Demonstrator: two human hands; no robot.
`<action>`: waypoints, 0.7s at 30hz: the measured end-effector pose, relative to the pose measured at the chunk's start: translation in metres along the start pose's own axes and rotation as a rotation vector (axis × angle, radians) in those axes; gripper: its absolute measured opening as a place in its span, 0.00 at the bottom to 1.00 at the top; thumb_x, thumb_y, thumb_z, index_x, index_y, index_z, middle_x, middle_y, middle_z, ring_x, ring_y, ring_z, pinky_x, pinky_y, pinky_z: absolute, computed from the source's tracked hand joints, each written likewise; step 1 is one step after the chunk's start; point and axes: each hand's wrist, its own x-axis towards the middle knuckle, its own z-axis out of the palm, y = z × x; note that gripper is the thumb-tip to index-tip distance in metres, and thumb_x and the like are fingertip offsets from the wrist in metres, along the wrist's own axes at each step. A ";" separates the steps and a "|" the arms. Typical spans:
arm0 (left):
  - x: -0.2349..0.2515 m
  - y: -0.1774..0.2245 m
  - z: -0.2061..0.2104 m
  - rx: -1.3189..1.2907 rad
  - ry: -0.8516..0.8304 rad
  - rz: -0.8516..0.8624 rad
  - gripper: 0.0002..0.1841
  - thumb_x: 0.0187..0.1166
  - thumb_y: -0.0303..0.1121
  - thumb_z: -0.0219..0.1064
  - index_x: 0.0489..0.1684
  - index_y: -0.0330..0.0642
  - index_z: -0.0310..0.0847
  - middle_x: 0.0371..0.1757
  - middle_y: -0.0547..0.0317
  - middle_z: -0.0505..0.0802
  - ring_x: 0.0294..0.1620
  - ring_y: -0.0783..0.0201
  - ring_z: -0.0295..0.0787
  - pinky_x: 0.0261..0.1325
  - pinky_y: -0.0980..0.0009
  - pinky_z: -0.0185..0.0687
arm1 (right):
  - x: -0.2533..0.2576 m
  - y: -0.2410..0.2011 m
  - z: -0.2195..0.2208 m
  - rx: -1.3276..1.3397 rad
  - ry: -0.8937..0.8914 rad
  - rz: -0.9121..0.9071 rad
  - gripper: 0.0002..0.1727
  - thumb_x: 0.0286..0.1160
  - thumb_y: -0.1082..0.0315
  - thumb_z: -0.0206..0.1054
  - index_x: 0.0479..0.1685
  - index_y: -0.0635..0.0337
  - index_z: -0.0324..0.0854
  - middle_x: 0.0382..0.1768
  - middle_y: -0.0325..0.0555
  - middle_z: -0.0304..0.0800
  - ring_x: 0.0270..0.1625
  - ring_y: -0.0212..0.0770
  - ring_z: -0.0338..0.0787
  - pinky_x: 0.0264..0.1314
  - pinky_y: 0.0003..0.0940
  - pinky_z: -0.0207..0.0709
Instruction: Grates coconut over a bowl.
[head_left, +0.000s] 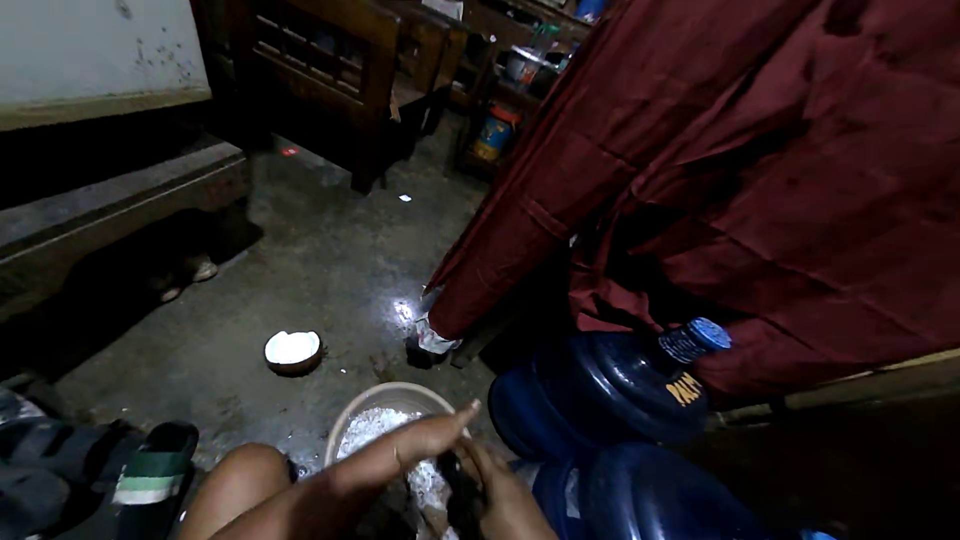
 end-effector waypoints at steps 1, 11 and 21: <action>-0.006 -0.004 0.009 0.089 0.050 0.002 0.47 0.88 0.69 0.33 0.69 0.31 0.81 0.69 0.32 0.85 0.74 0.38 0.80 0.76 0.35 0.68 | -0.016 -0.002 0.016 -0.010 0.088 -0.021 0.42 0.72 0.68 0.73 0.90 0.56 0.63 0.77 0.70 0.73 0.71 0.69 0.83 0.70 0.63 0.79; 0.060 -0.049 -0.019 -0.118 0.100 -0.076 0.47 0.89 0.68 0.31 0.76 0.30 0.74 0.74 0.32 0.81 0.76 0.42 0.78 0.79 0.42 0.68 | 0.089 0.027 0.039 0.066 -0.050 0.007 0.40 0.71 0.72 0.70 0.88 0.43 0.67 0.76 0.56 0.81 0.75 0.57 0.83 0.78 0.62 0.75; 0.038 -0.050 0.017 0.337 0.058 -0.095 0.47 0.84 0.73 0.37 0.57 0.35 0.88 0.63 0.36 0.90 0.69 0.40 0.85 0.70 0.34 0.74 | 0.020 0.012 0.083 -0.044 0.186 0.013 0.34 0.69 0.73 0.72 0.81 0.62 0.73 0.74 0.72 0.75 0.67 0.72 0.84 0.61 0.64 0.84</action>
